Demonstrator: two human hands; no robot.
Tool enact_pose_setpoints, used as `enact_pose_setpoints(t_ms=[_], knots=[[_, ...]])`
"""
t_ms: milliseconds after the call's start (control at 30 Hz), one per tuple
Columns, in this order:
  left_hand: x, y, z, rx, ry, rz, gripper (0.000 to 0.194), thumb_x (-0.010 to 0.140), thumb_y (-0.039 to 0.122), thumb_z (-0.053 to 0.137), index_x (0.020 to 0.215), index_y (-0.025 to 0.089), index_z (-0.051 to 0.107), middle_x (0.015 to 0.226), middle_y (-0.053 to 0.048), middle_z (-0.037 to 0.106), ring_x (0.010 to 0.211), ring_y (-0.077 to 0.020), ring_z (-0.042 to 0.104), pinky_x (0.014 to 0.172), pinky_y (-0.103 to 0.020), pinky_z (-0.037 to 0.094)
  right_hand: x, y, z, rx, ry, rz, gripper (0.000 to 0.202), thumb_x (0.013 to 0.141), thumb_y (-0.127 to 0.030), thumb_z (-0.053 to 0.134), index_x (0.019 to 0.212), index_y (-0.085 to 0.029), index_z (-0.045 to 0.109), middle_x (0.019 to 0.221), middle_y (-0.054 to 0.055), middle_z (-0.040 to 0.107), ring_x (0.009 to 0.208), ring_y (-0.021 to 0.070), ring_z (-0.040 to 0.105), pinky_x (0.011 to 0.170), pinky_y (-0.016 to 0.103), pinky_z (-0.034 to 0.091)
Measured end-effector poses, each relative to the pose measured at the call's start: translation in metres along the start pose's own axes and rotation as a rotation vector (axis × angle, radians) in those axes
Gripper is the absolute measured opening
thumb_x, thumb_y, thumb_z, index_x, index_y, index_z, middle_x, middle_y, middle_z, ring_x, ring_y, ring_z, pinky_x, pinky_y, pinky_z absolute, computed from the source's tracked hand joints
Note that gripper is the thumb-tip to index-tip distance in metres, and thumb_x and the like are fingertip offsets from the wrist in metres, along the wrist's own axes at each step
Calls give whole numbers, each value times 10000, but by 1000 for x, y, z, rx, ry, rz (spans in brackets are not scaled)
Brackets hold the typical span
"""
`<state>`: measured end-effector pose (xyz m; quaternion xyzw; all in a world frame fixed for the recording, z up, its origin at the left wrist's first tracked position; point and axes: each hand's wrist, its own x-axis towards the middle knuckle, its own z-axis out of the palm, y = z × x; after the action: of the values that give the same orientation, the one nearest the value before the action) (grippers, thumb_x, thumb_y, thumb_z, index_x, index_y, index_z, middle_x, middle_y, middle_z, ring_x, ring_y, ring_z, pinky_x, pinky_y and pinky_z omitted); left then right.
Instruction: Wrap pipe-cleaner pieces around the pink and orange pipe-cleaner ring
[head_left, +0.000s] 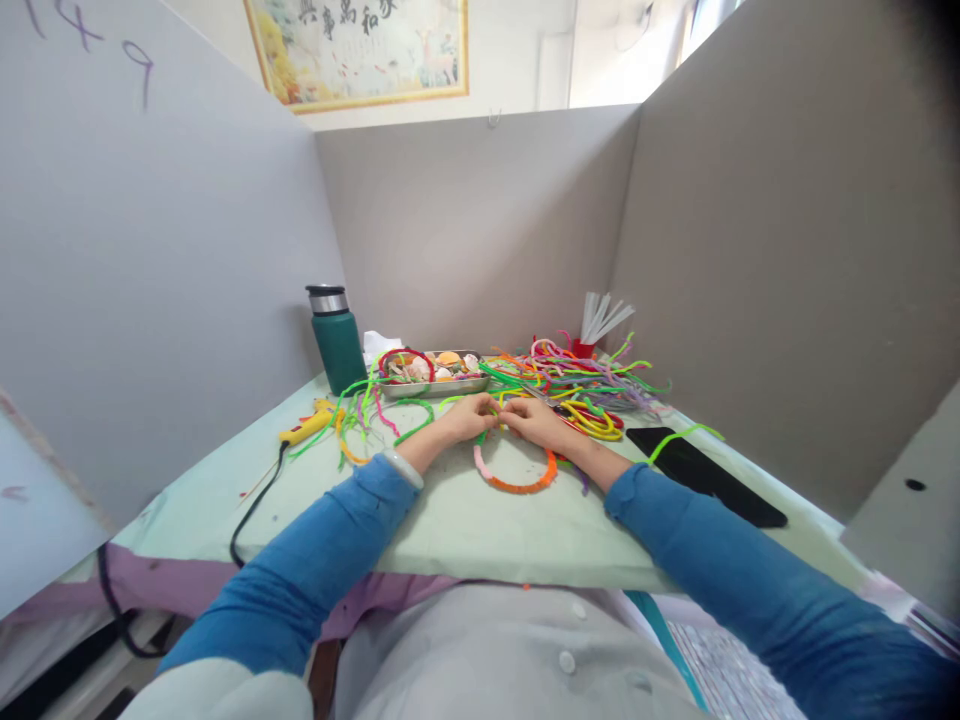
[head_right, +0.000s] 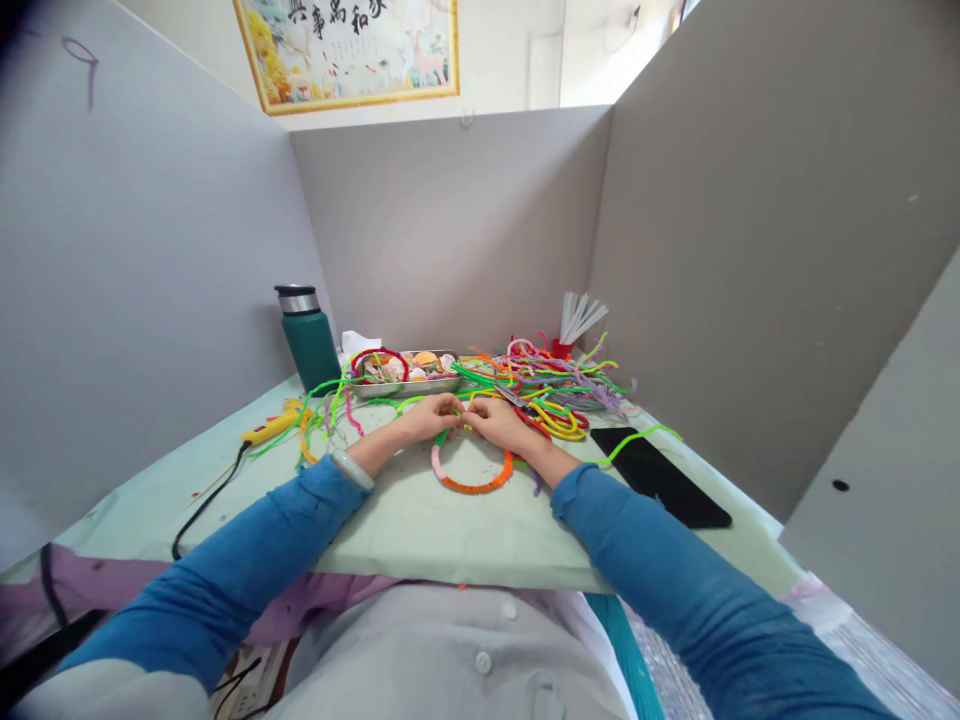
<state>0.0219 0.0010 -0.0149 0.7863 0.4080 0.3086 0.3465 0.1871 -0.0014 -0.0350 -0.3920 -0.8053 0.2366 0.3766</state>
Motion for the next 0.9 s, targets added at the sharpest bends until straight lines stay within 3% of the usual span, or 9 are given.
enact_pose_setpoints(t_ms=[900], knots=[[6,-15,-1,143,-7,12,175,694,194,493,864,159,505,652,5,598,526,-86,538,468,-164,399,2,5,1,-61,-31,-37,256,768,-340,425,698,-140,569,542,-12,521,490,84,426,466,201,289]])
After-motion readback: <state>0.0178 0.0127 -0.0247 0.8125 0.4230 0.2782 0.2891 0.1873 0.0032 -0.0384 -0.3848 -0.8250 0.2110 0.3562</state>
